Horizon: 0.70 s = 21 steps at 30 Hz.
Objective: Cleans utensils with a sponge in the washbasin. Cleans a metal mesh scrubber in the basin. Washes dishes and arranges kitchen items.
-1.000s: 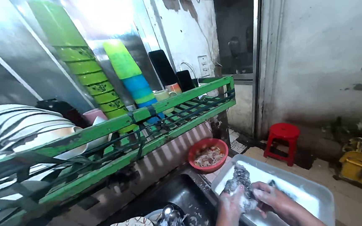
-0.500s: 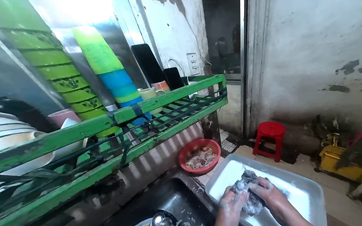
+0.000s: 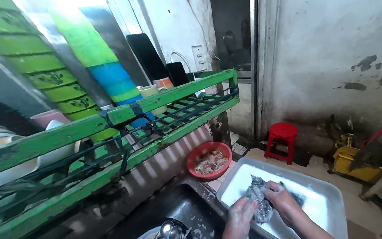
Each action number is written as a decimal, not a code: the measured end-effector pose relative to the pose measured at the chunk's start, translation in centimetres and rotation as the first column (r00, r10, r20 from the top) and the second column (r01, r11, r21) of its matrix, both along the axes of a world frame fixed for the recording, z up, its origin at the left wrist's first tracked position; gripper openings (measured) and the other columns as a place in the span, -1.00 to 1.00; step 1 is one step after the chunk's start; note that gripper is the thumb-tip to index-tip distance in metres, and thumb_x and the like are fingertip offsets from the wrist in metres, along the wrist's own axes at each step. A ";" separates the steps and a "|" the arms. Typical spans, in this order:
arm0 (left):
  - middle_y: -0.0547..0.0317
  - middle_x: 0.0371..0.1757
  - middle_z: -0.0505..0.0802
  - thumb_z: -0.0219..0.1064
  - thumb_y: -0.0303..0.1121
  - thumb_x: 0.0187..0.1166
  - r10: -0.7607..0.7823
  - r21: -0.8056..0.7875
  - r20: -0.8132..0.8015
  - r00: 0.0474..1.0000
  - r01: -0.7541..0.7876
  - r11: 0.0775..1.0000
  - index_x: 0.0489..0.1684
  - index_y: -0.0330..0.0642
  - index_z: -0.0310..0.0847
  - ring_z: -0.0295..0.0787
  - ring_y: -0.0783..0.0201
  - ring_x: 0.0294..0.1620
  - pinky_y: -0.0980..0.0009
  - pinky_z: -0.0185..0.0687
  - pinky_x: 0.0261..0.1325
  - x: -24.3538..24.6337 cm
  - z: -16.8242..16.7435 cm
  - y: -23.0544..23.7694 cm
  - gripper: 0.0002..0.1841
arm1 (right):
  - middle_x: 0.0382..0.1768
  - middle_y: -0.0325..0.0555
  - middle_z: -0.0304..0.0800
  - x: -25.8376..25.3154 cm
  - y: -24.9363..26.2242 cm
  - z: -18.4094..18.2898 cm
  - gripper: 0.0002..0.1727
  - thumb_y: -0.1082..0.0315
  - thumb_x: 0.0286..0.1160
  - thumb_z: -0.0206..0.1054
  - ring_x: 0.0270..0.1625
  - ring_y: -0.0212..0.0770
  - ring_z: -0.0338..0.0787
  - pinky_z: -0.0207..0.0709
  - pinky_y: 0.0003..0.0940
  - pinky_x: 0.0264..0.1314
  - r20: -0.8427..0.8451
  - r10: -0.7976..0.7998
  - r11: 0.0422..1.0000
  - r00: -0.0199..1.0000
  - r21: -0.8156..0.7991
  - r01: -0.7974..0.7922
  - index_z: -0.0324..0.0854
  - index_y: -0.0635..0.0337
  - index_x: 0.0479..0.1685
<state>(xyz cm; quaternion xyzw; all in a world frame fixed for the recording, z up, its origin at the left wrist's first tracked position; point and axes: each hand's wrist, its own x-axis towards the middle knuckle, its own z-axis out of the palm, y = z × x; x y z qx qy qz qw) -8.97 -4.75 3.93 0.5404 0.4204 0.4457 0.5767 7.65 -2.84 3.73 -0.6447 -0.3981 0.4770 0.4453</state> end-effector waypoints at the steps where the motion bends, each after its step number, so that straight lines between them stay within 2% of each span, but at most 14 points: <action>1: 0.00 -0.03 0.83 0.26 -0.37 0.67 0.019 -0.002 -0.060 0.998 -0.019 1.000 0.01 -0.43 0.73 0.75 0.32 0.05 0.29 0.64 0.28 0.3 0.0 0.1 -0.74 | -0.22 -0.08 0.70 -0.5 -0.1 0.4 -0.88 0.41 0.61 0.27 -0.20 -0.26 0.70 0.60 -0.23 -0.09 -0.006 0.012 1.000 1.000 0.009 -0.012 0.64 0.25 -0.05; 2: -0.02 -0.03 0.84 0.28 -0.34 0.66 0.046 -0.005 -0.091 0.995 -0.047 0.999 -0.03 -0.41 0.76 0.75 0.29 0.06 0.26 0.63 0.28 0.6 -0.3 0.4 -0.74 | -0.13 -0.05 0.76 -0.8 -0.3 0.7 -0.80 0.43 0.60 0.25 -0.14 -0.25 0.76 0.66 -0.21 -0.03 -0.026 0.025 1.000 0.999 0.013 -0.025 0.66 0.26 0.08; 4: -0.05 -0.03 0.80 0.29 -0.32 0.65 0.090 0.010 -0.127 0.988 -0.090 0.996 -0.12 -0.38 0.77 0.72 0.23 0.07 0.23 0.62 0.27 0.8 -1.0 0.9 -0.74 | -0.07 -0.03 0.80 -1.3 -0.6 0.9 -0.71 0.43 0.62 0.24 -0.14 -0.24 0.80 0.70 -0.23 -0.06 -0.083 0.028 1.000 0.996 0.008 -0.027 0.63 0.23 0.24; 6: -0.07 -0.03 0.80 0.31 -0.31 0.63 0.122 0.014 -0.162 0.979 -0.121 0.993 -0.15 -0.37 0.78 0.70 0.19 0.10 0.21 0.59 0.27 1.0 -1.2 1.2 -0.75 | -0.07 -0.01 0.80 -1.4 -0.8 1.0 -0.71 0.43 0.64 0.23 -0.13 -0.21 0.82 0.73 -0.22 -0.04 -0.133 0.035 0.999 0.991 -0.020 -0.038 0.62 0.24 0.26; 10: -0.17 0.05 0.80 0.35 -0.32 0.64 0.200 -0.039 -0.173 0.964 -0.209 0.977 -0.02 -0.42 0.77 0.71 0.11 0.13 0.15 0.59 0.30 1.6 -0.7 1.2 -0.73 | -0.08 -0.03 0.78 -1.1 -1.2 0.7 -0.77 0.40 0.72 0.19 -0.12 -0.25 0.81 0.72 -0.26 0.04 -0.144 0.136 0.988 0.980 -0.058 -0.146 0.60 0.28 0.19; 11: -0.15 -0.01 0.81 0.36 -0.30 0.63 0.211 -0.013 -0.198 0.957 -0.218 0.976 -0.07 -0.41 0.78 0.72 0.11 0.10 0.14 0.59 0.28 1.6 -0.9 1.4 -0.73 | -0.07 -0.05 0.76 -1.0 -1.4 0.6 -0.77 0.38 0.73 0.20 -0.11 -0.28 0.80 0.71 -0.29 0.06 -0.155 0.163 0.983 0.974 -0.053 -0.173 0.59 0.29 0.19; 13: -0.05 -0.18 0.79 0.36 -0.22 0.59 0.200 0.090 -0.309 0.930 -0.181 0.979 -0.27 -0.32 0.79 0.68 0.08 0.03 0.06 0.48 0.29 1.3 -1.3 1.9 -0.72 | -0.13 -0.12 0.74 -0.9 -1.9 0.4 -0.78 0.34 0.70 0.20 -0.11 -0.32 0.77 0.69 -0.33 0.06 -0.248 0.211 0.976 0.946 0.000 -0.217 0.54 0.28 0.14; 14: 0.00 -0.24 0.80 0.35 -0.20 0.58 0.197 0.156 -0.376 0.905 -0.148 0.977 -0.31 -0.28 0.81 0.68 0.07 0.01 0.00 0.41 0.35 1.2 -1.5 2.0 -0.71 | -0.12 -0.14 0.73 -0.8 -2.2 0.3 -0.73 0.28 0.66 0.21 -0.09 -0.33 0.77 0.68 -0.34 0.08 -0.307 0.234 0.971 0.923 0.031 -0.236 0.48 0.26 0.16; 16: 0.01 -0.31 0.84 0.34 -0.22 0.53 0.235 0.324 -0.508 0.828 -0.069 0.943 -0.32 -0.26 0.87 0.74 0.03 -0.04 -0.10 0.37 0.41 1.0 -1.7 1.8 -0.72 | -0.06 -0.15 0.74 -0.8 -2.6 0.2 -0.54 0.20 0.54 0.29 -0.04 -0.33 0.79 0.71 -0.35 0.11 -0.365 0.244 0.969 0.898 0.059 -0.239 0.37 0.24 0.31; 18: 0.05 -0.38 0.87 0.33 -0.24 0.48 0.304 0.486 -0.593 0.746 0.030 0.874 -0.37 -0.21 0.89 0.80 0.01 -0.11 -0.16 0.39 0.35 1.2 -1.6 1.2 -0.74 | -0.01 -0.07 0.75 -1.0 -2.5 0.4 -0.44 0.29 0.55 0.37 -0.03 -0.28 0.82 0.74 -0.32 0.09 -0.363 0.187 0.982 0.913 0.034 -0.188 0.29 0.26 0.47; 20: 0.09 -0.40 0.89 0.36 -0.20 0.46 0.387 0.604 -0.594 0.705 0.072 0.794 -0.37 -0.18 0.89 0.84 0.02 -0.18 -0.18 0.46 0.26 1.3 -1.9 0.7 -0.74 | -0.06 -0.05 0.78 -1.0 -2.1 0.4 -0.49 0.34 0.52 0.39 -0.10 -0.27 0.84 0.75 -0.32 0.02 -0.321 0.113 0.994 0.940 0.030 -0.109 0.39 0.27 0.42; 21: 0.06 -0.32 0.92 0.40 -0.17 0.49 0.383 0.607 -0.579 0.720 0.067 0.792 -0.24 -0.20 0.91 0.85 0.00 -0.14 -0.20 0.45 0.32 1.3 -1.8 0.3 -0.72 | -0.09 -0.05 0.79 -0.8 -1.9 0.4 -0.56 0.33 0.55 0.38 -0.12 -0.26 0.83 0.74 -0.31 0.00 -0.298 0.076 0.997 0.952 0.040 -0.067 0.48 0.29 0.35</action>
